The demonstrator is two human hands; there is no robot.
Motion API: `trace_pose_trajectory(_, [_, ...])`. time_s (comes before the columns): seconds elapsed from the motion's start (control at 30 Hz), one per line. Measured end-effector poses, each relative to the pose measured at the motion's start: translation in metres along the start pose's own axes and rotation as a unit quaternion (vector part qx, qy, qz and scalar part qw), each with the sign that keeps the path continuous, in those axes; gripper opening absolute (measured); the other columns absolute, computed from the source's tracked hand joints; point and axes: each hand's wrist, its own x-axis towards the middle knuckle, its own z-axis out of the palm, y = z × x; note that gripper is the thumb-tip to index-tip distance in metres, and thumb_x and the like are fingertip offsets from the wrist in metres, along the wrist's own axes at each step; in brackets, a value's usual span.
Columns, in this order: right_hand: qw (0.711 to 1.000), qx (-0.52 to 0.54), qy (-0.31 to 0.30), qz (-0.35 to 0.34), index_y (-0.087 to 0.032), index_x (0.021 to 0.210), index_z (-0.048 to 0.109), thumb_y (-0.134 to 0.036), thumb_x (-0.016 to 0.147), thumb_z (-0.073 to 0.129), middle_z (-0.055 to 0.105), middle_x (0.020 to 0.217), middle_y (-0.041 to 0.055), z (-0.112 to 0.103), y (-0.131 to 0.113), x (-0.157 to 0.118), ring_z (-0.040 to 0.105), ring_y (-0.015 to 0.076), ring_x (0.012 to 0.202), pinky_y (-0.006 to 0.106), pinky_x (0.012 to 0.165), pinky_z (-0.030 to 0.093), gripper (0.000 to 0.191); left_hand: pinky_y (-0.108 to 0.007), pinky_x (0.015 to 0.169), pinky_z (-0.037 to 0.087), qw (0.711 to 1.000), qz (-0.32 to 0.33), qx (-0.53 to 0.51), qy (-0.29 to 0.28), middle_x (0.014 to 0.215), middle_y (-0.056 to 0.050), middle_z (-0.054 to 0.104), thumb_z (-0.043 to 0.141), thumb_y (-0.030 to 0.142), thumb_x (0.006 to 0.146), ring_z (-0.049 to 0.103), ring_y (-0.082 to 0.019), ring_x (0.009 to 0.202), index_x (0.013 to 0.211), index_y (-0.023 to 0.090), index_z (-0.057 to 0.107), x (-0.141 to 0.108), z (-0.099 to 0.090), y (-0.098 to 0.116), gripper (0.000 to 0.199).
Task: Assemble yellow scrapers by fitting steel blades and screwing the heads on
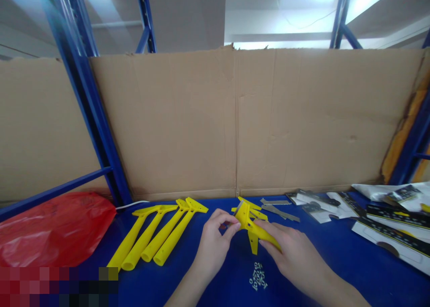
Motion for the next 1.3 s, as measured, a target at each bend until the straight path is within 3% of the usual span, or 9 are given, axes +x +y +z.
trace_pose_trajectory(0.23, [0.999,0.008,0.003,-0.045,-0.031,0.117,0.060,-0.016,0.084,0.049,0.072,0.100,0.0024,0.002,-0.006,-0.003,0.068,0.0215,0.088,0.034,0.077,0.053,0.037,-0.027,0.073,0.044,0.998,0.032,-0.001,0.056,0.080,-0.001,0.056,0.061,0.024,0.075,0.055,-0.015,0.077,0.070,0.021,0.068,-0.001,0.000,-0.002,0.010])
trace_pose_trajectory(0.53, [0.996,-0.001,0.009,-0.091,-0.030,0.122,0.057,-0.017,0.084,0.051,0.073,0.100,0.0043,0.008,-0.001,-0.003,0.069,0.0218,0.086,0.035,0.075,0.055,0.040,-0.028,0.071,0.043,0.998,0.033,-0.012,0.051,0.078,-0.001,0.059,0.061,0.023,0.074,0.056,-0.016,0.076,0.070,0.020,0.067,0.000,-0.001,-0.002,0.007])
trace_pose_trajectory(0.6, [0.995,-0.006,0.013,-0.099,-0.031,0.122,0.057,-0.018,0.085,0.051,0.072,0.101,0.0040,0.009,0.000,-0.003,0.069,0.0218,0.086,0.035,0.075,0.055,0.040,-0.029,0.071,0.044,0.998,0.006,-0.038,0.055,0.077,-0.001,0.061,0.063,0.023,0.072,0.057,-0.016,0.075,0.072,0.019,0.064,0.001,0.000,-0.004,0.004])
trace_pose_trajectory(0.7, [0.995,-0.009,0.011,-0.103,-0.031,0.123,0.056,-0.018,0.085,0.051,0.073,0.099,0.0038,0.009,-0.001,-0.004,0.069,0.0217,0.085,0.034,0.074,0.055,0.040,-0.029,0.070,0.045,0.989,-0.062,-0.117,0.060,0.075,-0.001,0.062,0.069,0.024,0.064,0.058,-0.016,0.072,0.077,0.017,0.059,0.003,0.002,-0.008,0.017])
trace_pose_trajectory(0.83, [0.995,-0.008,-0.008,-0.101,-0.032,0.123,0.056,-0.018,0.085,0.050,0.073,0.097,0.0030,0.005,-0.004,-0.005,0.069,0.0206,0.083,0.032,0.072,0.054,0.041,-0.024,0.063,0.044,0.963,-0.148,-0.225,0.024,0.066,0.002,0.062,0.075,0.025,0.057,0.058,-0.013,0.063,0.081,0.017,0.055,0.005,0.001,-0.008,0.033])
trace_pose_trajectory(0.97, [0.995,-0.007,-0.036,-0.096,-0.034,0.124,0.054,-0.017,0.085,0.050,0.072,0.096,0.0019,0.000,-0.009,-0.004,0.068,0.0195,0.083,0.029,0.070,0.052,0.043,-0.022,0.061,0.044,0.947,-0.195,-0.256,-0.018,0.064,0.002,0.064,0.076,0.024,0.056,0.058,-0.011,0.061,0.080,0.016,0.055,0.005,-0.004,-0.004,0.033])
trace_pose_trajectory(1.3, [0.994,-0.011,-0.048,-0.098,-0.034,0.127,0.052,-0.017,0.085,0.049,0.072,0.092,0.0019,-0.002,-0.009,-0.005,0.068,0.0185,0.078,0.026,0.067,0.049,0.046,-0.021,0.056,0.042,0.979,-0.121,-0.163,-0.017,0.056,0.003,0.061,0.074,0.024,0.059,0.055,-0.010,0.055,0.070,0.017,0.053,0.008,-0.008,-0.005,0.025])
